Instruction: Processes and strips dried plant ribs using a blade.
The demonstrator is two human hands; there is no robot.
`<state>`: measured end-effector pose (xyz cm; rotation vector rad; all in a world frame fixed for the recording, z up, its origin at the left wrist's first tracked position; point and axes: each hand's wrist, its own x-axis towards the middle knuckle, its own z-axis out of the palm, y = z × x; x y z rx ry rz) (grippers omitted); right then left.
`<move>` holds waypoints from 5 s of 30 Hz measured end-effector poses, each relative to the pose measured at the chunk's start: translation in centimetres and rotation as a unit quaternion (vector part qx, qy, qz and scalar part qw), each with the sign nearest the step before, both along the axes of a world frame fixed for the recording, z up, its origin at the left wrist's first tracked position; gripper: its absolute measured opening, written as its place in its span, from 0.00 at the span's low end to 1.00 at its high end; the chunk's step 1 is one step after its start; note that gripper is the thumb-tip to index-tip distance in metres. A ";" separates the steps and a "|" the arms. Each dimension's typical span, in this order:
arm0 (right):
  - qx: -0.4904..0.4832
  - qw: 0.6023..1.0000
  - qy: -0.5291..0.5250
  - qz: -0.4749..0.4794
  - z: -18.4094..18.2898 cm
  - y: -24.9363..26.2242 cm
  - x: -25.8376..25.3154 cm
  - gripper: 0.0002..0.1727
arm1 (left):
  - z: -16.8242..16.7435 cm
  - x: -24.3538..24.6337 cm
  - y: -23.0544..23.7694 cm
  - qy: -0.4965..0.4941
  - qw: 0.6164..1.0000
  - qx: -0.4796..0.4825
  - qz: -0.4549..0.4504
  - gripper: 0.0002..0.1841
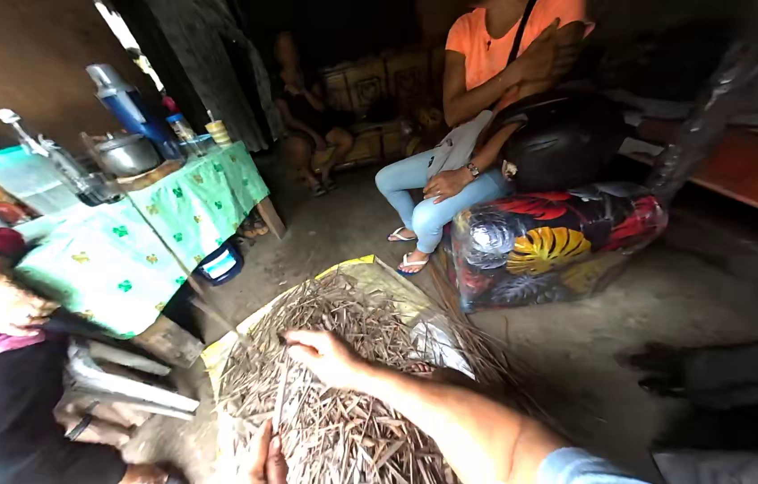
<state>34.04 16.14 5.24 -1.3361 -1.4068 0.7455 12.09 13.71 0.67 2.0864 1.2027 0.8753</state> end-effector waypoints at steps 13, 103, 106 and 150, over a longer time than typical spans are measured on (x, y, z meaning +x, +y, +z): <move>-0.163 0.968 -0.100 -0.164 -1.1 3.8 6.6 0.24 | 2.8 -2.1 -0.3 0.077 0.990 -0.100 0.058 0.18; -0.103 0.987 -0.051 -0.116 -1.2 1.4 5.2 0.22 | 4.0 0.4 -2.5 0.255 0.955 -0.040 0.145 0.21; -0.124 0.990 -0.072 0.008 -1.1 -1.0 0.9 0.21 | 3.9 0.7 -2.4 0.236 0.962 -0.049 0.131 0.21; -0.266 0.931 0.243 0.058 -1.3 -1.3 -0.5 0.17 | 3.7 1.0 -1.9 0.218 0.962 -0.159 0.038 0.23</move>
